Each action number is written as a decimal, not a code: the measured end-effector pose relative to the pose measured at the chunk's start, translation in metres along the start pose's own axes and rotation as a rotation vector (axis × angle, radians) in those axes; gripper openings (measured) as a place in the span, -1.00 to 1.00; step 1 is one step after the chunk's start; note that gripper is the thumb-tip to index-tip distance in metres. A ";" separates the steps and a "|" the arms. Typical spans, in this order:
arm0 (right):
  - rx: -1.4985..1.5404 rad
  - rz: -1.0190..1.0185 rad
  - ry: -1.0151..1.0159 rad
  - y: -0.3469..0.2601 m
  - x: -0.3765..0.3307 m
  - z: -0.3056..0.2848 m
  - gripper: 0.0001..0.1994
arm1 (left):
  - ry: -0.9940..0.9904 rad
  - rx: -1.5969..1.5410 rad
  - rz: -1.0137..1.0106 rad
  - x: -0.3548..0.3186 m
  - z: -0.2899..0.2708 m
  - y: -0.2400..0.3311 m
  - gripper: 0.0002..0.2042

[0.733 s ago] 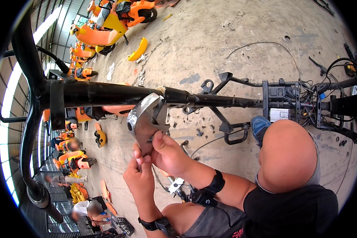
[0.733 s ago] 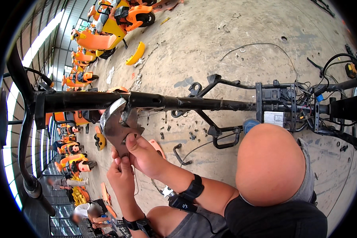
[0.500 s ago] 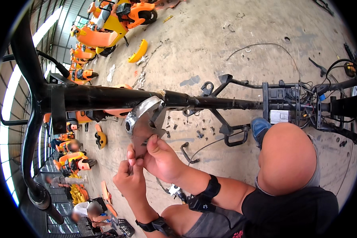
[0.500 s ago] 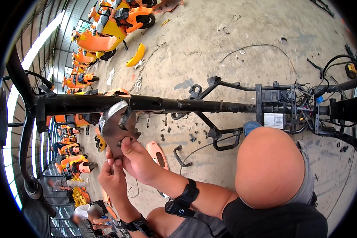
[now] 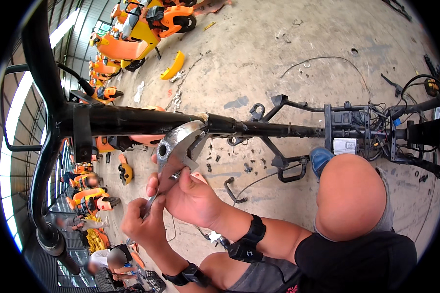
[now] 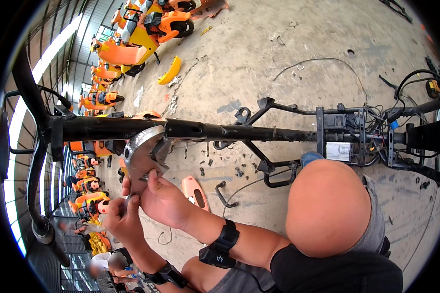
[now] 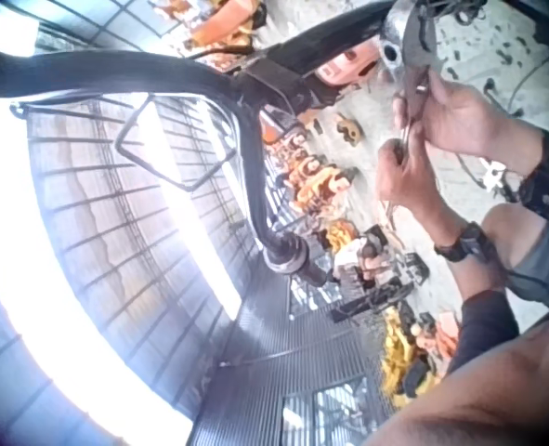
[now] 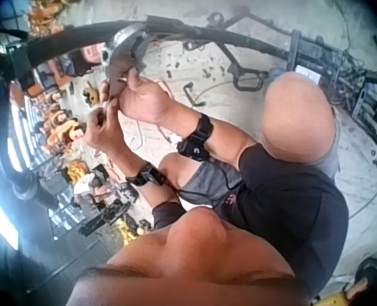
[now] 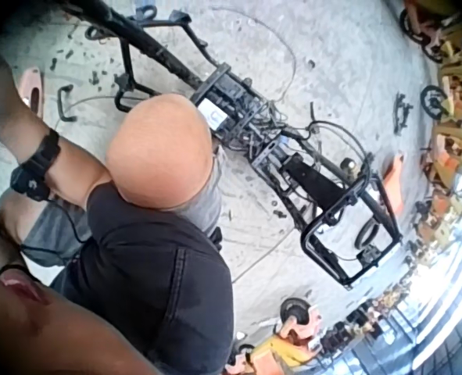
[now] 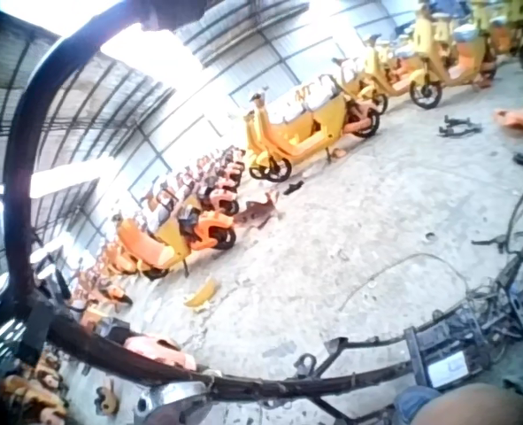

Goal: The person assembles parts of a scooter frame, using an adjustable wrench to tighten components on the steering column and handling plastic housing pieces to fit them onto the frame.

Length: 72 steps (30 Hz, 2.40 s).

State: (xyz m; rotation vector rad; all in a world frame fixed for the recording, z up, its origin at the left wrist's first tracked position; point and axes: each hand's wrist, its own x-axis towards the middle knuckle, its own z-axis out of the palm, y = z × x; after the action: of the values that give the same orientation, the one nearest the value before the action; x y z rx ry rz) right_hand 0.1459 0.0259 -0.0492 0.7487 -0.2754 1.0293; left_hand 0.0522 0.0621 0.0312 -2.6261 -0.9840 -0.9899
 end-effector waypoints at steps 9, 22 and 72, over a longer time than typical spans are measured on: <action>-0.100 -0.018 0.109 0.000 -0.002 -0.010 -0.35 | -0.051 -0.130 -0.021 -0.002 0.018 -0.001 -0.79; 0.170 -0.023 0.132 0.018 -0.005 0.013 -0.55 | 0.199 0.221 0.259 0.009 -0.023 0.006 -0.56; -0.456 0.073 0.254 -0.026 -0.031 0.002 -0.53 | -0.257 -0.078 -0.130 -0.030 0.012 -0.014 -0.72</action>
State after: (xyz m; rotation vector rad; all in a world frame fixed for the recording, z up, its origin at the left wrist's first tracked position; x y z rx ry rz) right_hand 0.1528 -0.0043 -0.0755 0.1946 -0.3050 1.0681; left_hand 0.0326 0.0621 0.0020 -2.8375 -1.2073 -0.7413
